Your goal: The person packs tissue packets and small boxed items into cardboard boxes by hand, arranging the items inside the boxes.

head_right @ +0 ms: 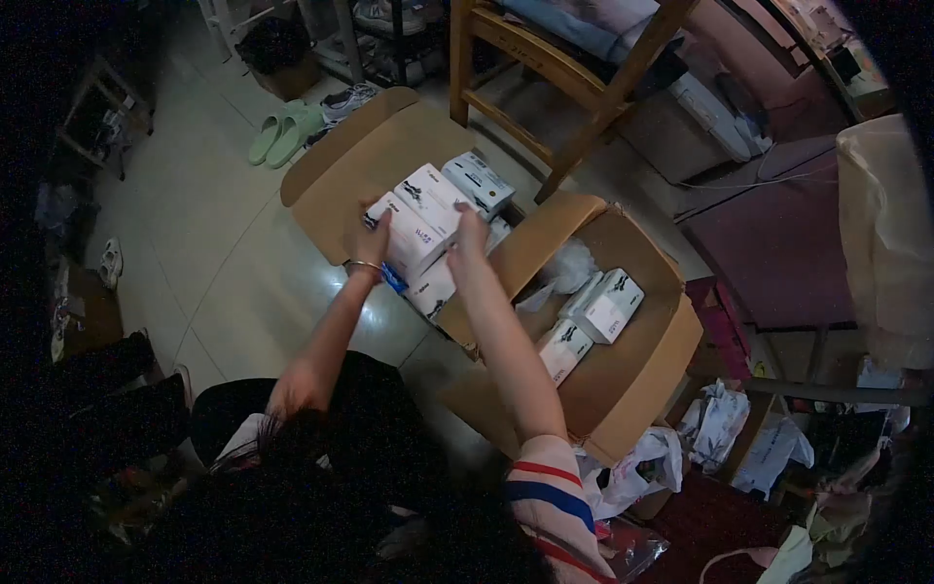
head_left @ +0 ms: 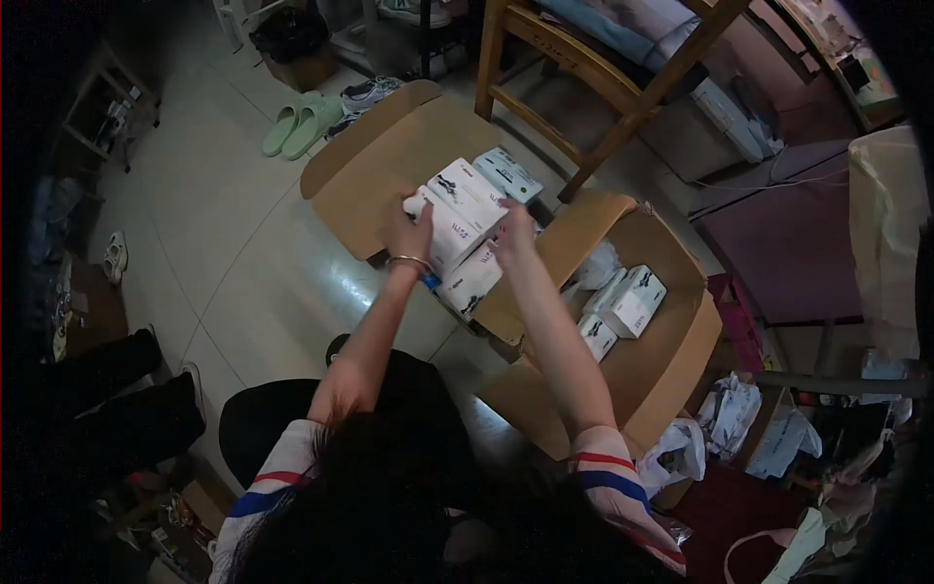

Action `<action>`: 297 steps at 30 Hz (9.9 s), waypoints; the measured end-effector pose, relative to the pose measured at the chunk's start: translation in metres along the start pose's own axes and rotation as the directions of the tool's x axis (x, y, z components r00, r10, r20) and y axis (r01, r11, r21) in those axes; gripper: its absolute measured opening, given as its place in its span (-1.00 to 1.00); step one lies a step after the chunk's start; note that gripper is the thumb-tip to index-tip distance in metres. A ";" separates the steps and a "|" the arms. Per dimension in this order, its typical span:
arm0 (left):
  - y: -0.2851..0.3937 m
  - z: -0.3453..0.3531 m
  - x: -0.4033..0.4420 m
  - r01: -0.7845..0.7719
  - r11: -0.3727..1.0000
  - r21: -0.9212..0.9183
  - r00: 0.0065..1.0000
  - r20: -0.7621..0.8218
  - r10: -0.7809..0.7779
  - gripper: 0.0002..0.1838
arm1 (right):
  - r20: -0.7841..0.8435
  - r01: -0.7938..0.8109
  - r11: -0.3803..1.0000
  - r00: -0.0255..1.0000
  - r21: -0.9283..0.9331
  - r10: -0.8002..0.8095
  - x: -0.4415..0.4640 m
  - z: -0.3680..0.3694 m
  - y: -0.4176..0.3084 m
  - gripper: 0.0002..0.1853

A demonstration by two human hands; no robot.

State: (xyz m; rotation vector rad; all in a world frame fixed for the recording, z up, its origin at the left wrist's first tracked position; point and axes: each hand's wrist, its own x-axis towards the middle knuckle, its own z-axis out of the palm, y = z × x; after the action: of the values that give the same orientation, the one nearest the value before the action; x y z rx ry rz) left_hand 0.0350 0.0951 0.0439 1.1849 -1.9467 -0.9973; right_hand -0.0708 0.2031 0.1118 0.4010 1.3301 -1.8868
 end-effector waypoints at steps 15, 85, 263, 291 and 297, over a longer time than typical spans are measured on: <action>0.100 -0.057 -0.022 -0.263 0.793 -0.550 0.901 -0.433 -0.002 -0.67 | 0.038 0.721 0.693 0.692 0.017 -0.721 -0.128 0.019 0.043 -0.41; -0.033 0.061 0.068 0.291 0.951 -0.105 0.840 0.505 -0.201 -0.35 | -0.186 0.101 0.697 0.928 -0.710 -0.323 0.078 -0.006 0.082 -0.08; 0.208 0.012 -0.123 -0.605 0.571 -0.556 -0.168 0.790 0.590 -0.01 | 0.028 0.583 0.656 0.757 -0.480 -0.653 -0.195 -0.246 -0.095 -0.55; 0.146 0.082 -0.125 -0.397 0.882 -0.254 -0.536 0.844 0.001 -0.31 | 0.043 0.135 0.504 0.981 -0.853 -0.191 -0.181 -0.278 -0.040 -0.51; 0.147 0.107 -0.130 -0.359 0.930 0.079 -0.565 0.774 -0.284 -0.23 | 0.047 0.095 0.079 0.880 -0.992 -0.473 -0.167 -0.281 -0.027 -0.60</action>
State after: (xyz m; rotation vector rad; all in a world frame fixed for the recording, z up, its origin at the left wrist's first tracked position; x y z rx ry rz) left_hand -0.0643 0.2880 0.0978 -0.6237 -3.7262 -2.2267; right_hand -0.0315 0.5289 0.1231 -0.3831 2.7036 -0.7089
